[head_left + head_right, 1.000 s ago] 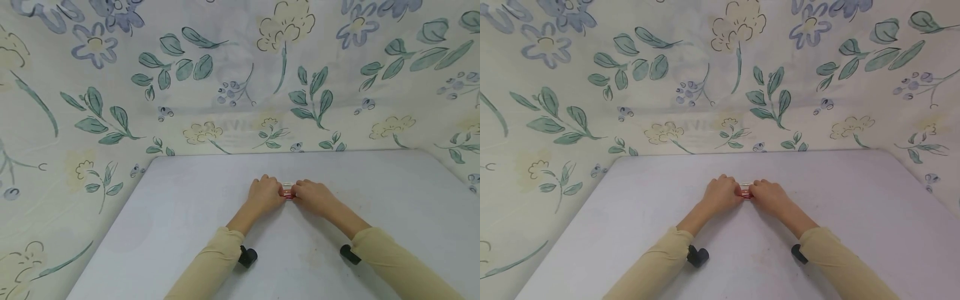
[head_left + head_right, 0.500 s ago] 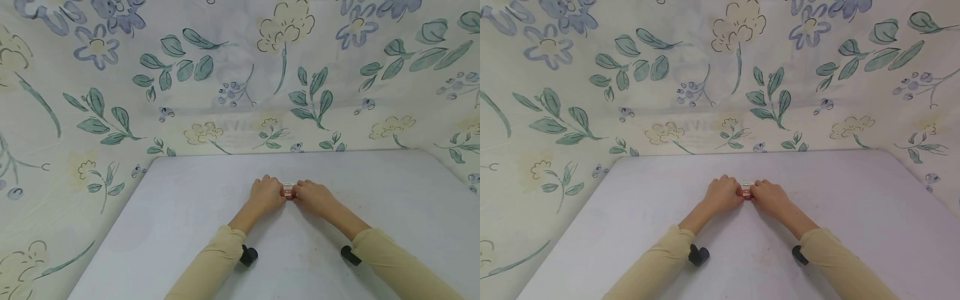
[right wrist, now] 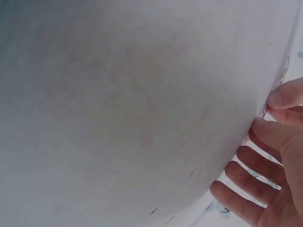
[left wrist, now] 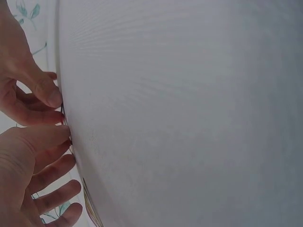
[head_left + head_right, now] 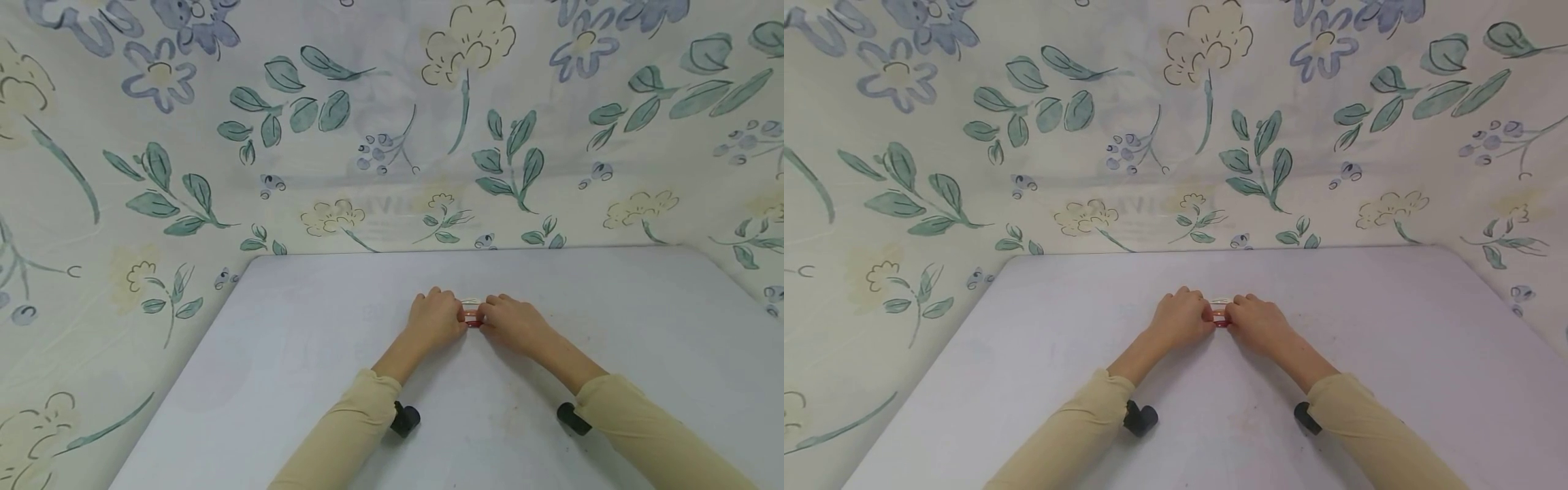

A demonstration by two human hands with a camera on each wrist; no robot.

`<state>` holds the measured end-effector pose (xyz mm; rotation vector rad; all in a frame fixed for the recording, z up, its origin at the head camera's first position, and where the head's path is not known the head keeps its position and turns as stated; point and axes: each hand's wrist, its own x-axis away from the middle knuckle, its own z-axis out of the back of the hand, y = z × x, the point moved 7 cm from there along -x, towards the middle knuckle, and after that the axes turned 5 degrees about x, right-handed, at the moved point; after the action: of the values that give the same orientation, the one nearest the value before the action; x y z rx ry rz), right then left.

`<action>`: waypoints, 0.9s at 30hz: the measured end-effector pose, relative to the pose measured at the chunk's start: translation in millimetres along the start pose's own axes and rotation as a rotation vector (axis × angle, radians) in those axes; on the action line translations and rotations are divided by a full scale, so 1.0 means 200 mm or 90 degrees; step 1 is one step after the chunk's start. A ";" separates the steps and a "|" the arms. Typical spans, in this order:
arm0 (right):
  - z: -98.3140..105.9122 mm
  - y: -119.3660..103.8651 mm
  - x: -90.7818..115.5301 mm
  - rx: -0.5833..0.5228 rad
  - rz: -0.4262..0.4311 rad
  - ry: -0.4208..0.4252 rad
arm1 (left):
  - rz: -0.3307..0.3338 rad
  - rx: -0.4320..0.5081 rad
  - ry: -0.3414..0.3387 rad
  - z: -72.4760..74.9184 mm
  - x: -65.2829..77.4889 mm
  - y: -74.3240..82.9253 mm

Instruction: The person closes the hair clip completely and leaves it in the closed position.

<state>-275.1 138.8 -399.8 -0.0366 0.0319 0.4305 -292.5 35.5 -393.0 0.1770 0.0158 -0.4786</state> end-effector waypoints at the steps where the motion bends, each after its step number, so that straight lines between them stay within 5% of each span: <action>1: 0.00 0.00 0.00 0.001 0.001 0.002 | 0.001 0.001 -0.002 0.00 0.00 0.00; 17: 0.01 -0.01 0.02 -0.013 0.021 0.017 | 0.005 0.007 -0.011 0.00 0.02 -0.01; 27: 0.04 0.02 0.06 -0.063 0.015 0.006 | -0.007 0.140 0.001 0.06 0.05 -0.03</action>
<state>-265.8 147.9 -391.4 -0.1352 0.0201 0.4559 -286.4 24.5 -383.6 0.3926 -0.0346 -0.4901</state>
